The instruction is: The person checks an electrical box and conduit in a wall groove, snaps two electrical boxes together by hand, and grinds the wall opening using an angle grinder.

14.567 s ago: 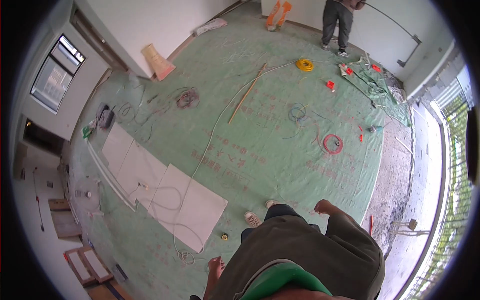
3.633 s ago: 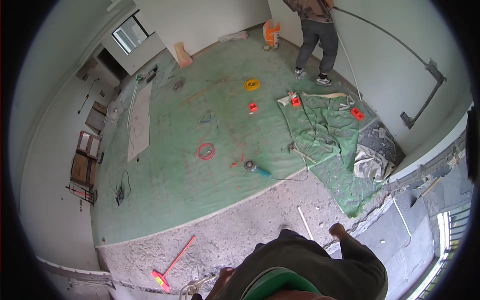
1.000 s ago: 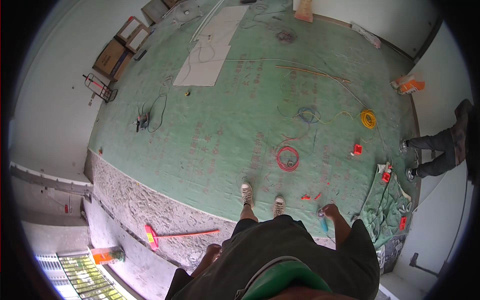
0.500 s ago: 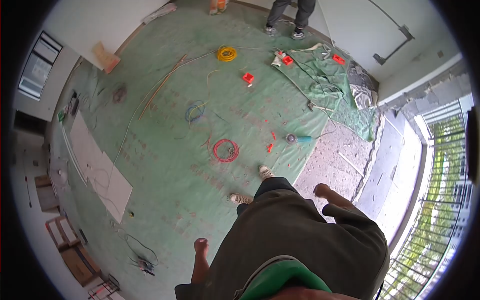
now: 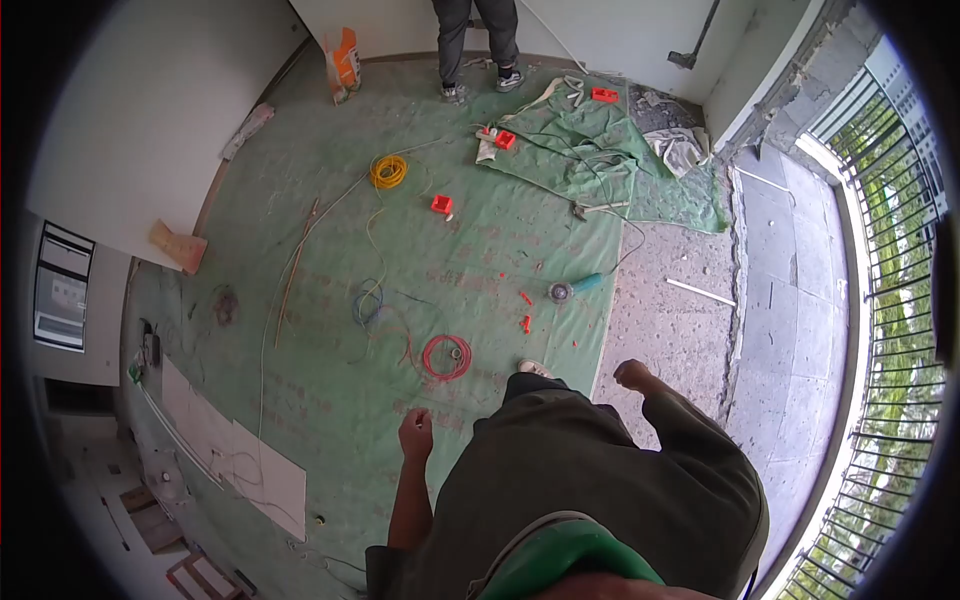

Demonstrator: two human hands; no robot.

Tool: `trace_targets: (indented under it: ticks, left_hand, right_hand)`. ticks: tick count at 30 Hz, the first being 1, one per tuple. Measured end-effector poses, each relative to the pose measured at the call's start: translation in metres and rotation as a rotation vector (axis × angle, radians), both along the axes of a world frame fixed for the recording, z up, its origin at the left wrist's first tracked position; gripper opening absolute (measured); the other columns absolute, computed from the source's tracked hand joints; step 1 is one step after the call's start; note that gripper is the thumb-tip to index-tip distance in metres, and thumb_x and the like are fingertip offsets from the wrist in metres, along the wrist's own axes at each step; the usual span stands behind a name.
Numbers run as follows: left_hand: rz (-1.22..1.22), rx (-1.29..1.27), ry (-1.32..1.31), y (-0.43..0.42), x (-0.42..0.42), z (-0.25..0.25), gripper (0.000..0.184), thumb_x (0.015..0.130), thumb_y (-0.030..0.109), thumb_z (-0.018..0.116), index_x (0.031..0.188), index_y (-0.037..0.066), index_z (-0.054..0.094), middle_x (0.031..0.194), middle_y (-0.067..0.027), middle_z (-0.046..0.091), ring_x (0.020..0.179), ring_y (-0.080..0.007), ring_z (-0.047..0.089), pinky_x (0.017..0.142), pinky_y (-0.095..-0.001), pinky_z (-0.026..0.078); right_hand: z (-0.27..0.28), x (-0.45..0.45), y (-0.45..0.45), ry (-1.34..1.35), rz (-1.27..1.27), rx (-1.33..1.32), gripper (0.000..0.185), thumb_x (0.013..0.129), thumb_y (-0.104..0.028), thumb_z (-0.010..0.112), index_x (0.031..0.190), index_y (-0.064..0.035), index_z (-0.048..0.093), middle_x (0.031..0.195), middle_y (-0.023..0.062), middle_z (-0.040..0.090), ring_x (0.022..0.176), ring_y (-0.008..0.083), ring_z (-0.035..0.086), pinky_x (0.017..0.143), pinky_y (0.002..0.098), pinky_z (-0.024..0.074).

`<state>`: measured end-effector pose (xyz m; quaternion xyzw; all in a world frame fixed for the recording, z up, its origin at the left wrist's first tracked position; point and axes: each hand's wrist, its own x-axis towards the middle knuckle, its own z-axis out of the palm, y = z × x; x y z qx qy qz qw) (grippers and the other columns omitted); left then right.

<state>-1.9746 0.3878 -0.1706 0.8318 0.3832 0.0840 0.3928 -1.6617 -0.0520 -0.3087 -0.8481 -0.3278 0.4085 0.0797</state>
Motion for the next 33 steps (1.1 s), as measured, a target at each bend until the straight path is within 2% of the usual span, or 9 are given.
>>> trace_targets:
  ticks: [7,9,13,15,18,21,28,30,33]
  left_hand:
    - [0.036,0.06,0.113,0.005,-0.005,-0.015,0.014,0.079,0.013,0.054,0.086,0.002,0.059,0.081,-0.0123,0.062,0.074,-0.0235,0.061,0.069,-0.0315,0.048]
    - [0.041,0.042,0.199,0.009,-0.025,-0.027,0.015,0.077,0.012,0.052,0.086,0.003,0.06,0.08,-0.0123,0.062,0.074,-0.0242,0.061,0.069,-0.0328,0.048]
    - [0.014,0.1,0.321,0.01,-0.051,-0.036,0.017,0.074,0.01,0.051,0.087,0.003,0.06,0.078,-0.0119,0.062,0.074,-0.0256,0.061,0.069,-0.0355,0.047]
    - [0.025,0.105,0.411,0.006,-0.054,-0.034,0.018,0.07,0.006,0.051,0.086,0.005,0.06,0.08,-0.0125,0.059,0.077,-0.0276,0.058,0.069,-0.0376,0.046]
    - [-0.04,0.165,0.538,0.001,-0.044,-0.023,0.02,0.068,0.003,0.052,0.086,0.008,0.06,0.084,-0.0131,0.054,0.079,-0.0293,0.055,0.07,-0.0378,0.044]
    - [-0.012,0.223,0.642,-0.003,-0.022,-0.01,0.022,0.067,0.001,0.052,0.086,0.011,0.059,0.086,-0.0135,0.049,0.08,-0.0294,0.052,0.071,-0.0375,0.043]
    - [-0.028,0.12,0.553,0.007,-0.02,-0.02,0.019,0.067,0.003,0.053,0.082,0.011,0.062,0.08,-0.0123,0.055,0.076,-0.0283,0.055,0.07,-0.0375,0.044]
    - [0.03,0.233,0.454,0.004,-0.024,-0.016,0.018,0.066,0.004,0.056,0.081,0.01,0.064,0.076,-0.0108,0.057,0.074,-0.0272,0.056,0.069,-0.0371,0.045]
    - [0.129,0.157,0.417,0.003,-0.033,-0.007,0.019,0.065,0.007,0.059,0.084,0.01,0.064,0.074,-0.0109,0.059,0.073,-0.0256,0.058,0.066,-0.037,0.045]
  right_hand:
    - [0.002,0.008,-0.025,-0.058,-0.055,0.027,0.011,0.067,-0.013,0.056,0.074,-0.0135,0.064,0.084,0.0095,0.064,0.077,0.0305,0.062,0.061,0.0426,0.0523]
    - [-0.019,0.006,-0.04,-0.02,0.075,-0.198,0.013,0.069,-0.013,0.057,0.079,-0.0139,0.066,0.087,0.0073,0.064,0.082,0.0296,0.062,0.061,0.045,0.0527]
    - [-0.057,-0.005,-0.066,-0.029,0.321,-0.286,0.016,0.072,-0.015,0.057,0.085,-0.0147,0.067,0.089,0.0065,0.064,0.084,0.0287,0.061,0.06,0.0463,0.0529]
    - [-0.059,-0.003,-0.071,0.119,0.493,-0.335,0.017,0.073,-0.015,0.056,0.086,-0.0145,0.067,0.089,0.0071,0.064,0.084,0.0281,0.062,0.06,0.0455,0.0529]
    - [-0.057,-0.002,-0.07,0.104,0.51,-0.333,0.016,0.073,-0.015,0.056,0.085,-0.0134,0.067,0.089,0.008,0.064,0.083,0.0289,0.062,0.061,0.0453,0.0528]
    - [-0.051,0.004,-0.067,0.047,0.276,-0.235,0.016,0.073,-0.015,0.056,0.084,-0.0127,0.067,0.089,0.0091,0.064,0.082,0.0298,0.061,0.062,0.0447,0.0527]
    - [-0.025,0.034,-0.035,0.011,0.144,-0.191,0.018,0.072,-0.013,0.053,0.083,-0.0105,0.067,0.09,0.012,0.063,0.083,0.0328,0.06,0.065,0.0445,0.0517]
    - [-0.025,0.04,-0.025,0.012,0.135,-0.21,0.018,0.072,-0.013,0.053,0.083,-0.0097,0.066,0.091,0.0126,0.063,0.084,0.033,0.06,0.067,0.0443,0.0514]
    - [-0.028,0.039,-0.015,-0.004,0.159,-0.219,0.019,0.072,-0.013,0.052,0.084,-0.0082,0.066,0.093,0.0139,0.062,0.086,0.0333,0.059,0.07,0.0438,0.0507]
